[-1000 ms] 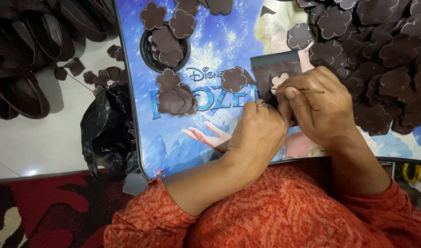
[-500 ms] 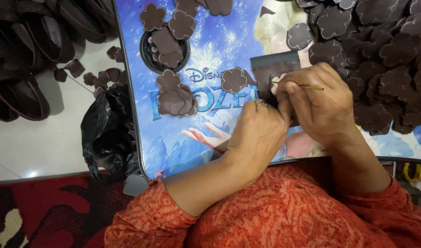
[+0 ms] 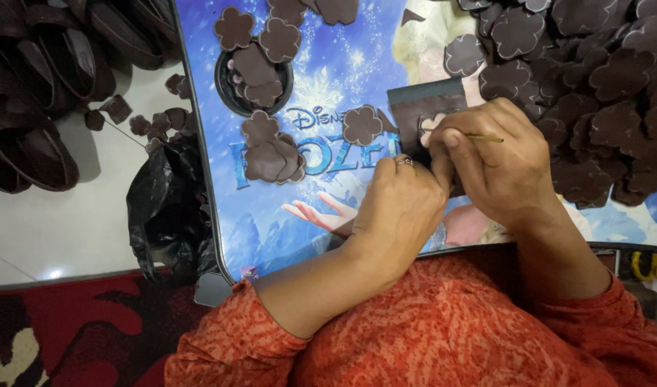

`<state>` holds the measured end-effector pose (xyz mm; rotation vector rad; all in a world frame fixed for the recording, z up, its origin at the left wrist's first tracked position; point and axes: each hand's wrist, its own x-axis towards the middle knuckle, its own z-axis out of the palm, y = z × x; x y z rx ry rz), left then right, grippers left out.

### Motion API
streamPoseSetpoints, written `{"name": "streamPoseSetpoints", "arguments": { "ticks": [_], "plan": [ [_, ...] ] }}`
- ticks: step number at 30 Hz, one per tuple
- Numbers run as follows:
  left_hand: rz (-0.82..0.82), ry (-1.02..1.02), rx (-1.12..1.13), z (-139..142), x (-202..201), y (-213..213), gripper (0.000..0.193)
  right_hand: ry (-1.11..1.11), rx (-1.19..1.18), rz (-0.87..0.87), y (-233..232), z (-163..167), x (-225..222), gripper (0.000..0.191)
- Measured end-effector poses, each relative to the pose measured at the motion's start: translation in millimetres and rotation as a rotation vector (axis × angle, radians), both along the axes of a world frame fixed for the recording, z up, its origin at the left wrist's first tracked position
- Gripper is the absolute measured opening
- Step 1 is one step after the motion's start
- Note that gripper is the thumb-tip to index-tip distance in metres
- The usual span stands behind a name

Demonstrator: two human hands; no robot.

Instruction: The person trims the edges of small flower-shaped craft pieces using a thin pointed tool. They hold each piece against a dark rectangular backing and carefully scrape or scrape away excess material along the perimeter, then place the finished piece aside and pick up the next one.

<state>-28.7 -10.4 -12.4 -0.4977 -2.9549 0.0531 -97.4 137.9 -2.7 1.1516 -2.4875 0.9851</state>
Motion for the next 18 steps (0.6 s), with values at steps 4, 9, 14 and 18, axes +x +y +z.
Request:
{"name": "streamPoseSetpoints", "arguments": {
  "ticks": [4,9,14,18],
  "plan": [
    [0.012,0.020,-0.015,0.4,-0.5,0.9,0.033,-0.051,-0.012,-0.021,0.7,0.6,1.0,0.006],
    [-0.004,-0.024,0.005,1.1,-1.4,-0.2,0.030,-0.069,-0.032,0.005,-1.5,3.9,-1.6,0.008],
    [0.002,-0.010,-0.021,2.7,-0.7,-0.4,0.042,-0.092,-0.035,-0.056,-1.2,5.6,1.9,0.010],
    [0.010,0.020,-0.048,3.3,-0.7,-1.0,0.050,-0.073,-0.036,-0.099,2.8,2.9,0.3,0.012]
  ]
}}
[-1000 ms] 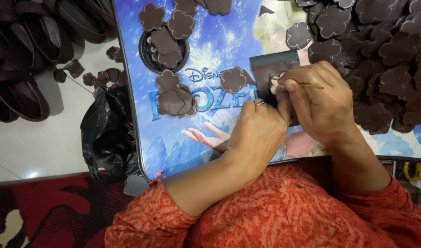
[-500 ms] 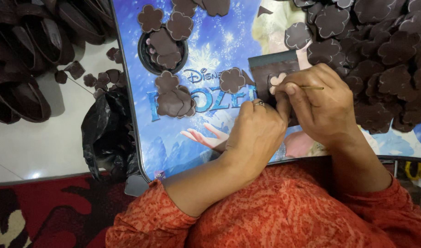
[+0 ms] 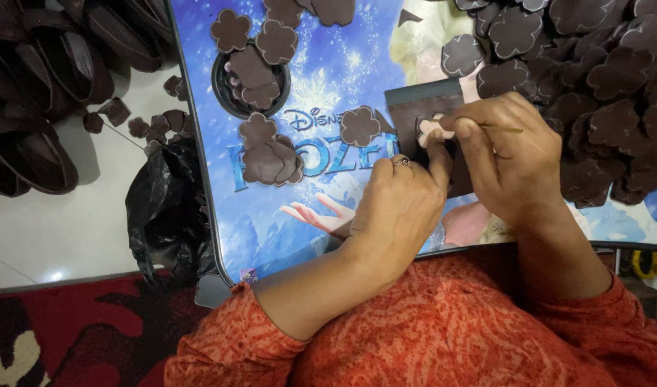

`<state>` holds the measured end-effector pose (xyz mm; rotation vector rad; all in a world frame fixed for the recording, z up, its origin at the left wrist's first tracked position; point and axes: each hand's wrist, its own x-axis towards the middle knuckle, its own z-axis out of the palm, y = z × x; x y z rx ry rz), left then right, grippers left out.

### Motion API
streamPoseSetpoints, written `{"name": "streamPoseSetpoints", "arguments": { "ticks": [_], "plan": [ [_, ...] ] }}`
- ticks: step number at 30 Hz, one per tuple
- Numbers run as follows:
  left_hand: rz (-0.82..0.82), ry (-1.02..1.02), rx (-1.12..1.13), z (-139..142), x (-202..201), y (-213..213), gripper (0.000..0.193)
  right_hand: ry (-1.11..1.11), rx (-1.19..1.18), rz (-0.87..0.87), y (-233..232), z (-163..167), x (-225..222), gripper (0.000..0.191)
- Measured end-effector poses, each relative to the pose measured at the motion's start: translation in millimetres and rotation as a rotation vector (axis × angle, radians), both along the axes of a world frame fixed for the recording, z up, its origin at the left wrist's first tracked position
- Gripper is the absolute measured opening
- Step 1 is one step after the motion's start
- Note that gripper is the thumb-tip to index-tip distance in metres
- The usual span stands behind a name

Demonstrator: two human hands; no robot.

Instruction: The person trims the edges of small flower-shaped craft pieces using a thin pointed tool. They hold each piece against a dark rectangular backing and carefully scrape or scrape away excess material along the perimeter, then place the finished piece aside and pick up the next one.

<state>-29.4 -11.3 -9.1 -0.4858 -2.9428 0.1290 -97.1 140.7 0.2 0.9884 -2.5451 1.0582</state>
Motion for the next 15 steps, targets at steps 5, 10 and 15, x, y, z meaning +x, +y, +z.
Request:
{"name": "streamPoseSetpoints", "arguments": {
  "ticks": [5,10,15],
  "plan": [
    [-0.004,-0.008,-0.001,-0.9,-0.8,0.3,0.050,0.019,0.028,0.024,-0.4,-3.5,-1.0,0.009],
    [0.001,-0.002,-0.005,0.7,-1.4,0.1,0.050,0.063,0.041,0.035,-1.1,-2.2,-2.6,0.007],
    [-0.024,-0.016,-0.041,8.4,-3.0,-1.7,0.052,0.055,0.048,0.014,1.8,-0.5,-4.3,0.010]
  ]
}}
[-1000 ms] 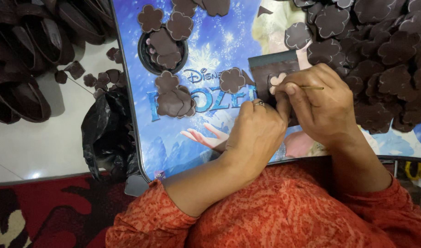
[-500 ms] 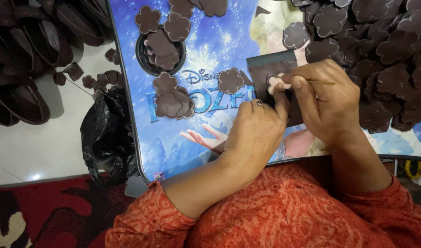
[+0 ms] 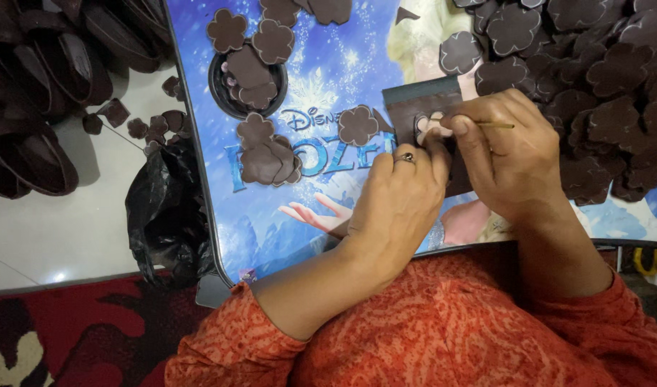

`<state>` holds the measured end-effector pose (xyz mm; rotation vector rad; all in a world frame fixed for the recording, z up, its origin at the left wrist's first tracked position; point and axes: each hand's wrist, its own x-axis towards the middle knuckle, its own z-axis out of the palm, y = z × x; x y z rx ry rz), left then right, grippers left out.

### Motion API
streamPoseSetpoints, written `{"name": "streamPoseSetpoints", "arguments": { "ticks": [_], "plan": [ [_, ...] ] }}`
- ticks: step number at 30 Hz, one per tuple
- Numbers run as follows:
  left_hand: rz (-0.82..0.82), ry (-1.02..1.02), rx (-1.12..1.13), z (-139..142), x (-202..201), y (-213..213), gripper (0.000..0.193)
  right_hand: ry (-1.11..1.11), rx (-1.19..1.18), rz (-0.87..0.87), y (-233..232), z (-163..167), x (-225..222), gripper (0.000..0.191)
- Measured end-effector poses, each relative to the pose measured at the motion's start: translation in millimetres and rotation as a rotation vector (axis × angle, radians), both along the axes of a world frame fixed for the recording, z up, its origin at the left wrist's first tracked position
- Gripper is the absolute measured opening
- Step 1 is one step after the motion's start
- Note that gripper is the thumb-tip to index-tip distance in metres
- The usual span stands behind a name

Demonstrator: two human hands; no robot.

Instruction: The person trims the edges of small flower-shaped craft pieces using a thin pointed tool. They hold each piece against a dark rectangular backing and carefully scrape or scrape away excess material along the perimeter, then place the finished piece aside and pick up the next one.

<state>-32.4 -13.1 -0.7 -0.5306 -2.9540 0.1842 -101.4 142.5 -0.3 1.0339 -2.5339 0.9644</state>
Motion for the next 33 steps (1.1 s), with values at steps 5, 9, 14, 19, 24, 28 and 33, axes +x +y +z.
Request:
{"name": "streamPoseSetpoints", "arguments": {
  "ticks": [5,9,14,19,24,28,33],
  "plan": [
    [-0.021,0.052,-0.018,7.8,-0.5,-5.5,0.043,0.014,-0.008,-0.002,-0.6,2.1,0.2,0.008],
    [-0.014,0.054,-0.011,9.9,-1.1,-5.1,0.041,0.021,-0.026,-0.014,-1.7,5.2,0.0,0.012],
    [0.002,0.078,0.034,8.9,-0.6,-4.8,0.048,0.046,-0.018,-0.042,-1.1,6.6,-1.5,0.011],
    [-0.005,0.065,0.048,8.6,-1.5,-4.2,0.043,0.054,-0.015,-0.071,2.0,5.7,-2.8,0.012],
    [-0.007,0.069,0.057,8.7,-2.3,-4.8,0.044,0.040,-0.021,-0.065,4.4,4.2,-2.4,0.013],
    [-0.006,0.065,0.061,7.4,-3.0,-3.8,0.043,0.032,-0.024,-0.036,4.8,5.7,-3.3,0.011],
    [0.000,0.075,0.075,6.0,-3.1,-2.9,0.048,0.039,-0.023,-0.017,3.4,8.5,-4.2,0.006]
  ]
}}
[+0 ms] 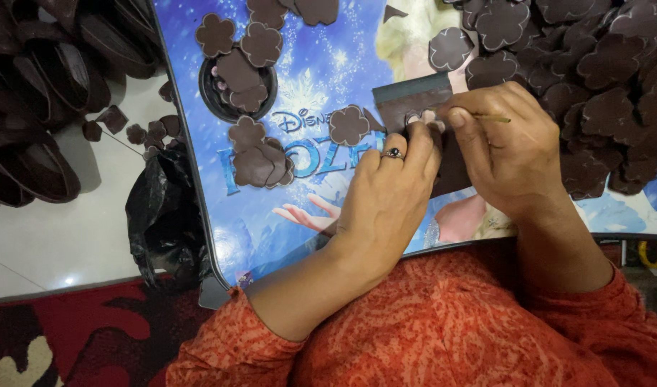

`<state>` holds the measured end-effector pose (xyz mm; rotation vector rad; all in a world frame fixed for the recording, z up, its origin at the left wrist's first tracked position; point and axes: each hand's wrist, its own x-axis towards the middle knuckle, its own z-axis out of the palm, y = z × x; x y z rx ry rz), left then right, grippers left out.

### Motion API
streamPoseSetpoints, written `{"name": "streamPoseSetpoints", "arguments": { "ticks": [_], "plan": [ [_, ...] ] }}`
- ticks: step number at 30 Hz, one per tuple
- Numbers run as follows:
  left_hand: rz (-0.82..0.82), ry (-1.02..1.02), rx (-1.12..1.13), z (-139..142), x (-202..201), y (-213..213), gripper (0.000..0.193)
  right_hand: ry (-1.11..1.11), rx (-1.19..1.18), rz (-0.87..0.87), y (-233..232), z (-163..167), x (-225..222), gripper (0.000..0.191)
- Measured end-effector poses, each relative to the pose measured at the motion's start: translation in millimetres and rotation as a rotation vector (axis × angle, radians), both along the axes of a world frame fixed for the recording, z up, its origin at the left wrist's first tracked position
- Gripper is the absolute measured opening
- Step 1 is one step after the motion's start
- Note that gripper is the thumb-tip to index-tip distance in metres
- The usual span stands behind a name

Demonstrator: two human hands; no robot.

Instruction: The person trims the edges of small flower-shaped craft pieces using a thin pointed tool. They hold each piece against a dark rectangular backing and carefully scrape or scrape away excess material along the perimeter, then place the finished piece aside and pick up the next one.

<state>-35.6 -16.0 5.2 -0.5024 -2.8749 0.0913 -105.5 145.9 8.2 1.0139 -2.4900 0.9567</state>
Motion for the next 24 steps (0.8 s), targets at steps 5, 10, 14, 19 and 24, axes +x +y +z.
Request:
{"name": "streamPoseSetpoints", "arguments": {
  "ticks": [5,10,14,19,24],
  "plan": [
    [-0.012,-0.024,-0.004,-0.2,-1.8,-0.6,0.047,0.011,0.014,-0.021,1.3,-0.9,0.4,0.009],
    [-0.008,-0.004,0.013,0.1,-3.0,-1.2,0.049,0.017,0.004,-0.036,5.5,-5.3,0.3,0.014],
    [-0.009,-0.007,0.020,-0.6,-2.8,-0.2,0.049,0.018,0.010,-0.034,8.7,-7.5,0.6,0.010],
    [-0.004,0.000,0.037,-1.9,-3.4,1.3,0.047,0.018,0.023,-0.025,10.7,-5.9,2.6,0.013],
    [-0.005,-0.015,0.055,-1.5,-3.8,0.2,0.042,0.013,0.014,0.011,11.0,-5.5,1.7,0.010]
  ]
}}
